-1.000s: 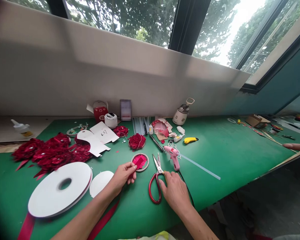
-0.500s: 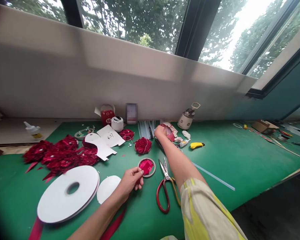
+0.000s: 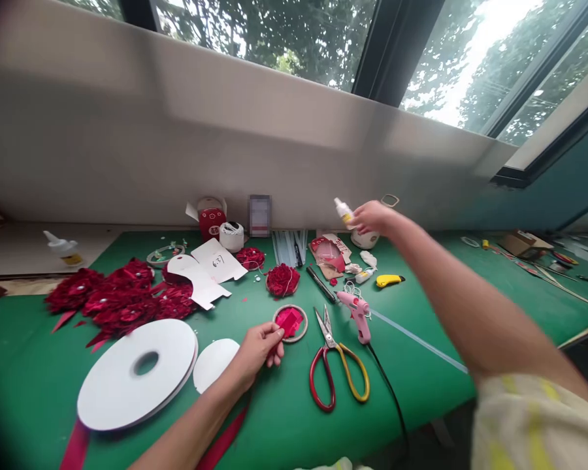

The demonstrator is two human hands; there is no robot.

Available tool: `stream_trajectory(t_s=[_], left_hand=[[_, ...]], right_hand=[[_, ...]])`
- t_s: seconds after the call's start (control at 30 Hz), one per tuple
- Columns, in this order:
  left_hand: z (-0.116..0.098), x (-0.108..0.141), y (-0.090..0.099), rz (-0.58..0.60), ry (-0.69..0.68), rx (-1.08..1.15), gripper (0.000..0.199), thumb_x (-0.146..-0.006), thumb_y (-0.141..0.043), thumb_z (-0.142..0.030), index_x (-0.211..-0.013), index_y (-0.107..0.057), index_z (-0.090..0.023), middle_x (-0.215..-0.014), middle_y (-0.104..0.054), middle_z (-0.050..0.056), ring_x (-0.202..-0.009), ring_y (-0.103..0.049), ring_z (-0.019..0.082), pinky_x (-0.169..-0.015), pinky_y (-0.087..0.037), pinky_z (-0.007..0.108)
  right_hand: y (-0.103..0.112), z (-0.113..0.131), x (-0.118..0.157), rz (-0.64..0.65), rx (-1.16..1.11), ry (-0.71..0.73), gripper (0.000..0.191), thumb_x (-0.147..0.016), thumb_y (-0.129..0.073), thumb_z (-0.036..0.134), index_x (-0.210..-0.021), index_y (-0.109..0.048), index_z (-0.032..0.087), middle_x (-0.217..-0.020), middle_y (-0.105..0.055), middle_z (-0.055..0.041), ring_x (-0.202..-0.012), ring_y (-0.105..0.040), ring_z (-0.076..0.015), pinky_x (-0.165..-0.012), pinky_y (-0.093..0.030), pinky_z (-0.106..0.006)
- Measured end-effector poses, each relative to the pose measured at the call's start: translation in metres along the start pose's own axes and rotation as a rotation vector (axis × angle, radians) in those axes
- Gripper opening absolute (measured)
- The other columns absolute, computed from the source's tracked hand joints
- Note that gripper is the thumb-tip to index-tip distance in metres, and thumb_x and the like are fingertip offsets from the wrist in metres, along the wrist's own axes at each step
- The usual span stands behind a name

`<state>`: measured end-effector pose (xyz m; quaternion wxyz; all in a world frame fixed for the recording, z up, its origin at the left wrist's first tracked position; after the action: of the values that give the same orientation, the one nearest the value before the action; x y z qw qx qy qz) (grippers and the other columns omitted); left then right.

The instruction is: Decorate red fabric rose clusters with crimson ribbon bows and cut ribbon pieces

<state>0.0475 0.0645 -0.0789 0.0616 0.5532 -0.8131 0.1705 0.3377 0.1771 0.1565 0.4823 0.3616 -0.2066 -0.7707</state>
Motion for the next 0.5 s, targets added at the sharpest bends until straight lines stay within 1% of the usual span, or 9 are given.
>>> stream_trajectory(t_s=[0.07, 0.13, 0.2, 0.23, 0.3, 0.37, 0.43, 0.47, 0.5], left_hand=[[-0.001, 0.000, -0.001, 0.007, 0.000, -0.010, 0.027, -0.078, -0.055, -0.040, -0.069, -0.048, -0.016, -0.049, -0.057, -0.001, -0.037, -0.049, 0.007, -0.036, -0.029, 0.016], [-0.002, 0.000, -0.001, 0.009, -0.007, -0.017, 0.027, -0.077, -0.055, -0.041, -0.069, -0.049, -0.016, -0.050, -0.058, -0.001, -0.037, -0.049, 0.007, -0.036, -0.029, 0.016], [-0.003, 0.000, -0.002, 0.006, -0.012, -0.021, 0.028, -0.077, -0.056, -0.042, -0.070, -0.049, -0.016, -0.050, -0.058, 0.000, -0.038, -0.050, 0.007, -0.036, -0.030, 0.016], [-0.003, -0.001, -0.002, 0.004, -0.011, -0.023, 0.028, -0.077, -0.056, -0.042, -0.070, -0.049, -0.016, -0.050, -0.058, 0.000, -0.038, -0.050, 0.007, -0.036, -0.030, 0.016], [-0.003, -0.001, -0.002, 0.001, -0.007, -0.025, 0.029, -0.076, -0.057, -0.042, -0.070, -0.049, -0.016, -0.050, -0.058, 0.000, -0.038, -0.050, 0.007, -0.036, -0.030, 0.016], [-0.003, -0.002, -0.002, 0.004, -0.008, -0.025, 0.030, -0.076, -0.058, -0.043, -0.070, -0.049, -0.015, -0.050, -0.058, -0.001, -0.038, -0.049, 0.007, -0.036, -0.029, 0.016], [-0.003, -0.002, -0.002, 0.008, -0.016, -0.025, 0.031, -0.075, -0.059, -0.044, -0.070, -0.049, -0.015, -0.051, -0.058, 0.000, -0.039, -0.050, 0.007, -0.037, -0.030, 0.016], [-0.004, -0.002, -0.003, 0.010, -0.018, -0.027, 0.031, -0.075, -0.059, -0.045, -0.070, -0.050, -0.015, -0.051, -0.058, -0.001, -0.039, -0.050, 0.007, -0.037, -0.030, 0.016], [-0.004, -0.001, -0.003, 0.012, -0.018, -0.031, 0.032, -0.075, -0.060, -0.045, -0.070, -0.050, -0.015, -0.051, -0.058, -0.001, -0.039, -0.050, 0.007, -0.037, -0.031, 0.016]], right_hand=[[0.056, -0.015, 0.001, 0.039, 0.000, -0.062, 0.033, -0.080, -0.064, 0.038, -0.101, -0.067, 0.013, -0.091, -0.067, -0.0121, -0.072, -0.061, -0.0148, -0.069, -0.049, -0.035], [0.108, -0.046, 0.015, 0.084, 0.007, -0.139, 0.038, -0.062, -0.078, 0.037, -0.091, -0.072, 0.012, -0.075, -0.068, -0.0124, -0.057, -0.057, -0.0145, -0.058, -0.046, -0.036], [0.147, -0.095, 0.047, 0.075, -0.019, -0.246, 0.048, -0.044, -0.086, 0.036, -0.086, -0.074, 0.017, -0.073, -0.069, -0.0127, -0.053, -0.056, -0.0162, -0.051, -0.044, -0.035], [0.156, -0.126, 0.072, 0.100, -0.035, -0.345, 0.049, -0.037, -0.087, 0.036, -0.082, -0.075, 0.019, -0.073, -0.069, -0.0134, -0.052, -0.056, -0.0177, -0.049, -0.044, -0.035], [0.156, -0.191, 0.136, 0.162, -0.051, -0.565, 0.044, -0.032, -0.087, 0.033, -0.074, -0.076, 0.025, -0.077, -0.070, -0.0149, -0.055, -0.061, -0.0230, -0.046, -0.047, -0.036], [0.143, -0.243, 0.206, 0.119, -0.067, -0.697, 0.030, -0.035, -0.084, 0.035, -0.063, -0.073, 0.032, -0.072, -0.070, -0.0126, -0.055, -0.062, -0.0258, -0.045, -0.049, -0.037], [0.127, -0.275, 0.268, -0.023, -0.169, -0.770, 0.025, -0.036, -0.081, 0.033, -0.057, -0.069, 0.036, -0.067, -0.069, -0.0110, -0.053, -0.063, -0.0283, -0.044, -0.050, -0.037], [0.123, -0.284, 0.294, -0.167, -0.218, -0.786, 0.023, -0.035, -0.080, 0.031, -0.054, -0.067, 0.035, -0.063, -0.068, -0.0124, -0.050, -0.063, -0.0304, -0.042, -0.049, -0.038], [0.119, -0.289, 0.315, -0.252, -0.220, -0.788, 0.020, -0.036, -0.076, 0.031, -0.050, -0.063, 0.034, -0.057, -0.065, -0.0127, -0.046, -0.063, -0.0317, -0.042, -0.050, -0.039]])
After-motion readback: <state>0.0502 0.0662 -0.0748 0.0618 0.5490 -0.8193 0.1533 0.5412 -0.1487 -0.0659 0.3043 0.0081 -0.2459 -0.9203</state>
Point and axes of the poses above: each hand's wrist, its own x-axis away from the middle knuckle, its own y-axis out of the back of the hand, z = x × y, the point moved 6 cm from there along -x, towards the middle knuckle
